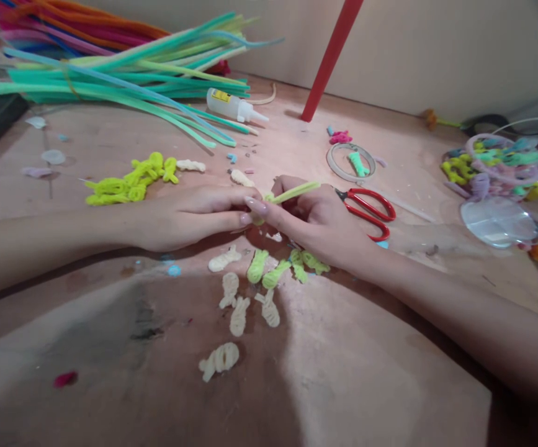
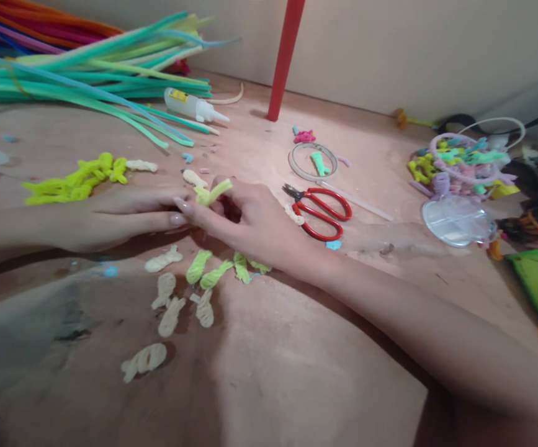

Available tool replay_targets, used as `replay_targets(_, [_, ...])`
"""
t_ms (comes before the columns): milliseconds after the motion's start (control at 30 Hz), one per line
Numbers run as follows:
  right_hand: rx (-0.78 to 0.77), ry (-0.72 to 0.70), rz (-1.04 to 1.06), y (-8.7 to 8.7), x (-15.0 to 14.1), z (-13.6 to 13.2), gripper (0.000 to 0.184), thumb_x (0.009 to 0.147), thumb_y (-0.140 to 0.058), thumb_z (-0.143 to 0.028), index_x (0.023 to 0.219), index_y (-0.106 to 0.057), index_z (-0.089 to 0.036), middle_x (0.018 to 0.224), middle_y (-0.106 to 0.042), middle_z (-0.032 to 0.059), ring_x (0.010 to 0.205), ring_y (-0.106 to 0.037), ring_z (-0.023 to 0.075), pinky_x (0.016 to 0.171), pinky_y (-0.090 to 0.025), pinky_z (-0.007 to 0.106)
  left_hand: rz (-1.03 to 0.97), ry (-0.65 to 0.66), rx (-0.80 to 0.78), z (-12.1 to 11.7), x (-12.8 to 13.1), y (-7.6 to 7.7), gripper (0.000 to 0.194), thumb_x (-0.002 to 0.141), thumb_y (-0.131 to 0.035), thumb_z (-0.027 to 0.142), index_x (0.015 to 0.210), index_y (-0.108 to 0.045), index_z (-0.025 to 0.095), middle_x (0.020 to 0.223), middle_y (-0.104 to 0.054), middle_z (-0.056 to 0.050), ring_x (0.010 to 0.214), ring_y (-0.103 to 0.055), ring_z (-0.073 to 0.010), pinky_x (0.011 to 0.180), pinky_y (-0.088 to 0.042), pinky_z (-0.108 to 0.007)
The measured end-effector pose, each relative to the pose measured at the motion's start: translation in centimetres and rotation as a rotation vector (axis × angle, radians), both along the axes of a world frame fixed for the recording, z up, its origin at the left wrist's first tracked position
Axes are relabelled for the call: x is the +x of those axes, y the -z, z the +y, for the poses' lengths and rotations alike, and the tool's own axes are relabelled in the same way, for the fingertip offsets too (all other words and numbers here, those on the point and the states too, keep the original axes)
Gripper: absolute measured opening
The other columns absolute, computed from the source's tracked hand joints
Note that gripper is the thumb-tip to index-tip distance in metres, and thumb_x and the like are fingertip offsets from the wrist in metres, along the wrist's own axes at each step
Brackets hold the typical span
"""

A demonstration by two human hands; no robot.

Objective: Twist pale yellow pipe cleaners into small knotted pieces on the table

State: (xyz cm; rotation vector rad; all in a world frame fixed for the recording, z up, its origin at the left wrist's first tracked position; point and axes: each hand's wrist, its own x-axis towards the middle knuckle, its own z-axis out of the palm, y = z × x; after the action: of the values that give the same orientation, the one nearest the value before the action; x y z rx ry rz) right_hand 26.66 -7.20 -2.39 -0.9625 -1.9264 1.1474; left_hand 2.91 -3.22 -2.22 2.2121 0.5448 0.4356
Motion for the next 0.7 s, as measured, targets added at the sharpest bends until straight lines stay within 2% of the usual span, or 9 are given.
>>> replay_targets(100, [0.087, -0.037, -0.036, 0.19, 0.24, 0.27, 0.054, 0.109, -0.070, -0.064, 0.078, -0.053, -0.023, 0.070, -0.049, -0.0035, 0.069, -0.045, 0.0126, 0.059, -0.035, 0.028, 0.012, 0.016, 0.034, 0.09, -0.07, -0.05, 0.021, 0.113, -0.055, 0.030, 0.114, -0.075, 0.024, 0.112, -0.082, -0.003, 0.103, -0.076, -0.0222, 0.093, -0.058, -0.033])
replay_targets(200, [0.199, -0.097, -0.037, 0.42, 0.59, 0.56, 0.049, 0.112, -0.069, -0.057, 0.081, -0.056, -0.022, 0.070, -0.050, -0.0041, 0.068, -0.046, 0.0116, 0.061, -0.037, 0.027, 0.030, 0.031, 0.012, 0.04, -0.25, -0.15, 0.017, 0.110, -0.059, 0.030, 0.112, -0.075, 0.024, 0.109, -0.082, -0.004, 0.100, -0.075, -0.0227, 0.087, -0.058, -0.032])
replay_targets(333, [0.287, -0.123, 0.020, 0.51, 0.87, 0.70, 0.046, 0.115, -0.065, -0.056, 0.086, -0.059, -0.021, 0.074, -0.058, -0.0035, 0.067, -0.051, 0.0101, 0.062, -0.041, 0.025, -0.016, -0.034, -0.151, -0.13, -0.42, 0.22, 0.024, 0.111, -0.053, 0.029, 0.107, -0.075, 0.021, 0.094, -0.075, -0.004, 0.083, -0.069, -0.0199, 0.074, -0.056, -0.029])
replay_targets(433, [0.238, -0.140, 0.073, 0.54, 0.83, 0.66, 0.044, 0.115, -0.064, -0.056, 0.089, -0.061, -0.020, 0.076, -0.061, -0.0035, 0.068, -0.055, 0.0093, 0.062, -0.043, 0.023, -0.035, -0.066, -0.240, -0.17, -0.45, 0.38, 0.029, 0.113, -0.052, 0.031, 0.102, -0.076, 0.020, 0.090, -0.074, -0.003, 0.078, -0.068, -0.0180, 0.069, -0.055, -0.027])
replay_targets(533, [0.190, -0.128, 0.123, 0.64, 0.71, 0.69, 0.044, 0.114, -0.065, -0.056, 0.089, -0.060, -0.020, 0.074, -0.060, -0.0044, 0.067, -0.054, 0.0090, 0.061, -0.043, 0.023, -0.020, -0.036, -0.176, -0.06, -0.45, 0.16, 0.026, 0.115, -0.055, 0.029, 0.109, -0.079, 0.021, 0.097, -0.078, -0.002, 0.086, -0.072, -0.0171, 0.077, -0.058, -0.025])
replay_targets(700, [0.206, -0.107, 0.162, 0.72, 0.65, 0.88, 0.046, 0.113, -0.067, -0.057, 0.086, -0.058, -0.021, 0.074, -0.055, -0.0052, 0.066, -0.049, 0.0088, 0.062, -0.042, 0.024, -0.071, -0.081, 0.050, 0.08, -0.44, 0.01, 0.023, 0.112, -0.061, 0.027, 0.123, -0.081, 0.024, 0.104, -0.082, 0.000, 0.098, -0.077, -0.0176, 0.081, -0.061, -0.023])
